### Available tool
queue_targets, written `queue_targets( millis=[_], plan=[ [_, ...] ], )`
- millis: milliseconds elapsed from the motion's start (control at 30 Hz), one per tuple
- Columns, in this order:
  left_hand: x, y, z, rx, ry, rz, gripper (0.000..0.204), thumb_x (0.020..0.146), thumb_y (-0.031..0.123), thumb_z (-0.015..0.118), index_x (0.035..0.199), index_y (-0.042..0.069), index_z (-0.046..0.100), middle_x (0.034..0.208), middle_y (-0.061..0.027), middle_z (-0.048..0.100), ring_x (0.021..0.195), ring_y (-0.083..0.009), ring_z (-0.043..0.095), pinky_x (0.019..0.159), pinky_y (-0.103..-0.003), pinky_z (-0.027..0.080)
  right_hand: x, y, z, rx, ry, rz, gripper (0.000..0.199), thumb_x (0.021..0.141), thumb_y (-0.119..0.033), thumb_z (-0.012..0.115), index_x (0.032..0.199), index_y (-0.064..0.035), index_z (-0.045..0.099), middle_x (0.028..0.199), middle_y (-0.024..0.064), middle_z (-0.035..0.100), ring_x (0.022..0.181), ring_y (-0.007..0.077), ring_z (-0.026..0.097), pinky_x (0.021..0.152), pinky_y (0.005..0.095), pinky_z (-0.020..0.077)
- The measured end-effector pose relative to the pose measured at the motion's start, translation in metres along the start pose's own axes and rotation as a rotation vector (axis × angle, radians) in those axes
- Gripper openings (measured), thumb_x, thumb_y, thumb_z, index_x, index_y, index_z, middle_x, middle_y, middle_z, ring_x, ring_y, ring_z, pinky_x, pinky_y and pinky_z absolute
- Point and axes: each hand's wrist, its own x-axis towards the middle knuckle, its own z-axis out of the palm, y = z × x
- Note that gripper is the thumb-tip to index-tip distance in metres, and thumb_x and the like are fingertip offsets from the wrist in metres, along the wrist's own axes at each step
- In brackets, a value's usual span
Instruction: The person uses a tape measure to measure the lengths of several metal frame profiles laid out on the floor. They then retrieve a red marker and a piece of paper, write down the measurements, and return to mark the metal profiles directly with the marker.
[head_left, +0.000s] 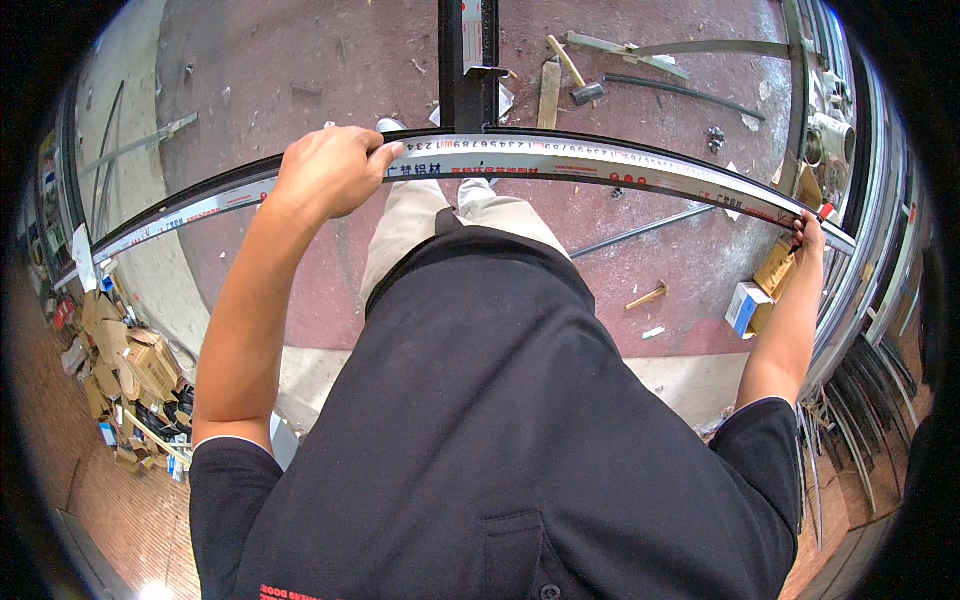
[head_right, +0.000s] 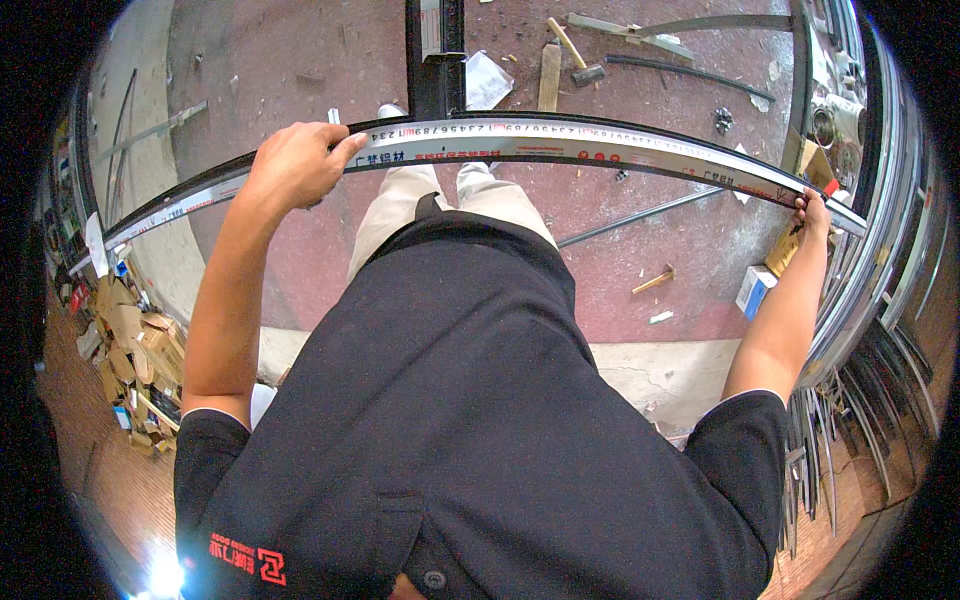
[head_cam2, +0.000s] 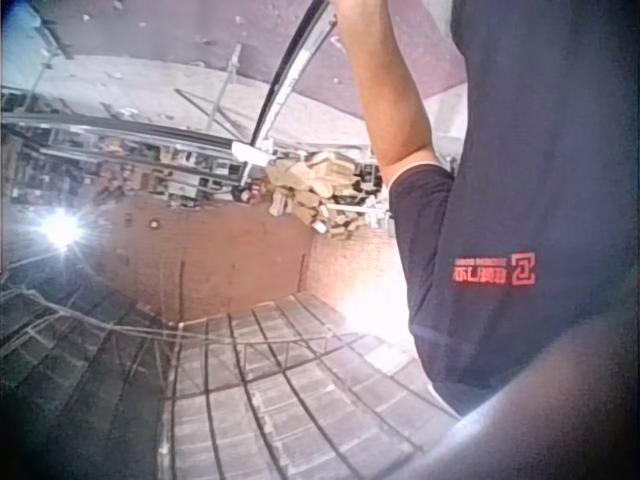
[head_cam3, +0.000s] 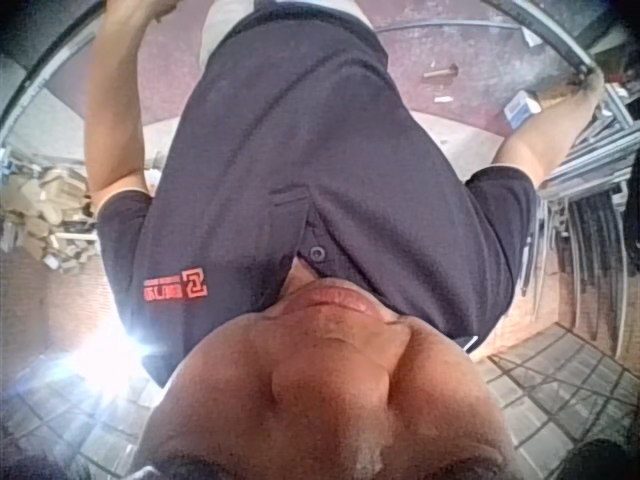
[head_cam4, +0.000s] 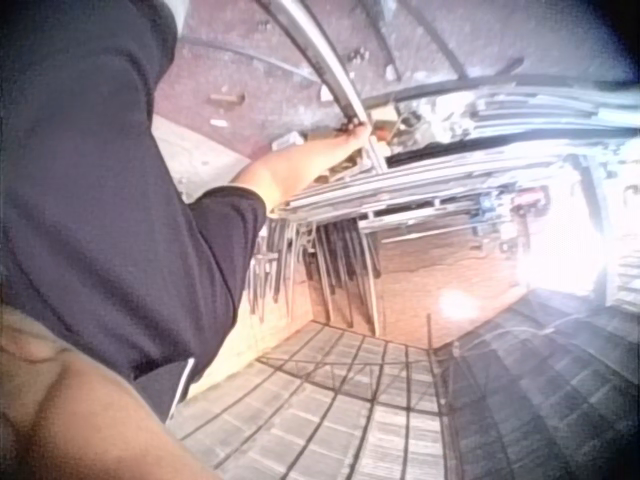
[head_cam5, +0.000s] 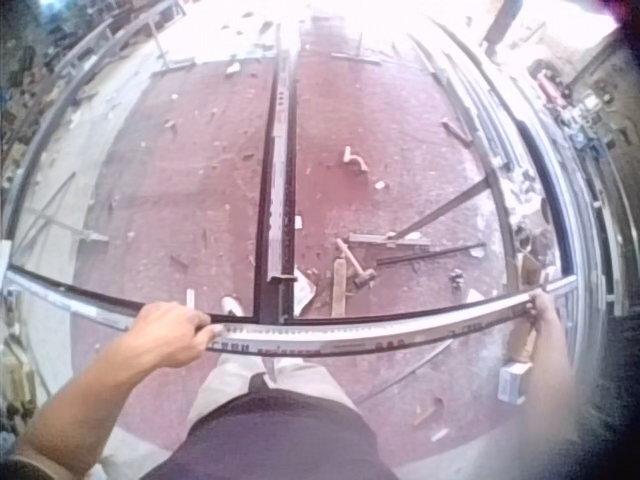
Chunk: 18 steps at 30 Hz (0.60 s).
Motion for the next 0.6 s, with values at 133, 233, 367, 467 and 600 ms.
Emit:
queue_targets(
  millis=[133, 233, 367, 467, 600],
  plan=[
    [-0.001, 0.001, -0.003, 0.007, 0.018, 0.021, 0.047, 0.103, 0.047, 0.052, 0.108, 0.008, 0.077, 0.099, -0.0193, 0.076, 0.100, -0.0396, 0.070, 0.091, -0.049, 0.054, 0.006, 0.003, -0.005, 0.016, -0.025, 0.030, 0.024, 0.099, -0.030, 0.061, 0.079, -0.0213, 0.051, 0.058, -0.0070, 0.048, 0.040, 0.0070, 0.032, 0.039, 0.0263, 0.0256],
    [-0.001, 0.000, -0.003, 0.005, 0.031, 0.032, 0.047, 0.103, 0.047, 0.052, 0.106, 0.008, 0.078, 0.098, -0.0198, 0.075, 0.099, -0.0403, 0.070, 0.090, -0.049, 0.054, 0.008, 0.004, -0.008, 0.034, -0.016, 0.044, 0.021, 0.096, -0.032, 0.064, 0.085, -0.0165, 0.056, 0.061, -0.0046, 0.055, 0.041, 0.0100, 0.036, 0.043, 0.0287, 0.0295],
    [-0.001, -0.001, -0.001, -0.002, 0.038, 0.037, 0.046, 0.103, 0.047, 0.052, 0.105, 0.008, 0.078, 0.097, -0.0201, 0.075, 0.098, -0.0408, 0.070, 0.089, -0.049, 0.054, 0.006, 0.002, -0.007, 0.032, -0.021, 0.069, 0.020, 0.096, -0.032, 0.064, 0.086, -0.0170, 0.056, 0.060, -0.0043, 0.056, 0.041, 0.0095, 0.036, 0.042, 0.0281, 0.0299],
    [0.000, -0.002, 0.000, -0.003, 0.031, 0.038, 0.047, 0.103, 0.047, 0.052, 0.105, 0.008, 0.078, 0.097, -0.0200, 0.075, 0.097, -0.0407, 0.071, 0.089, -0.049, 0.055, 0.002, 0.001, -0.005, 0.056, -0.018, 0.073, 0.025, 0.098, -0.030, 0.063, 0.079, -0.0200, 0.050, 0.057, -0.0060, 0.050, 0.038, 0.0077, 0.033, 0.038, 0.0261, 0.0253],
    [0.001, -0.002, 0.001, -0.002, 0.032, 0.038, 0.047, 0.103, 0.047, 0.053, 0.105, 0.007, 0.078, 0.097, -0.0199, 0.075, 0.097, -0.0404, 0.071, 0.089, -0.049, 0.055, -0.004, -0.001, 0.000, 0.028, 0.032, 0.033, 0.025, 0.098, -0.029, 0.064, 0.079, -0.0196, 0.050, 0.057, -0.0050, 0.051, 0.039, 0.0078, 0.034, 0.038, 0.0260, 0.0254]
  ],
)
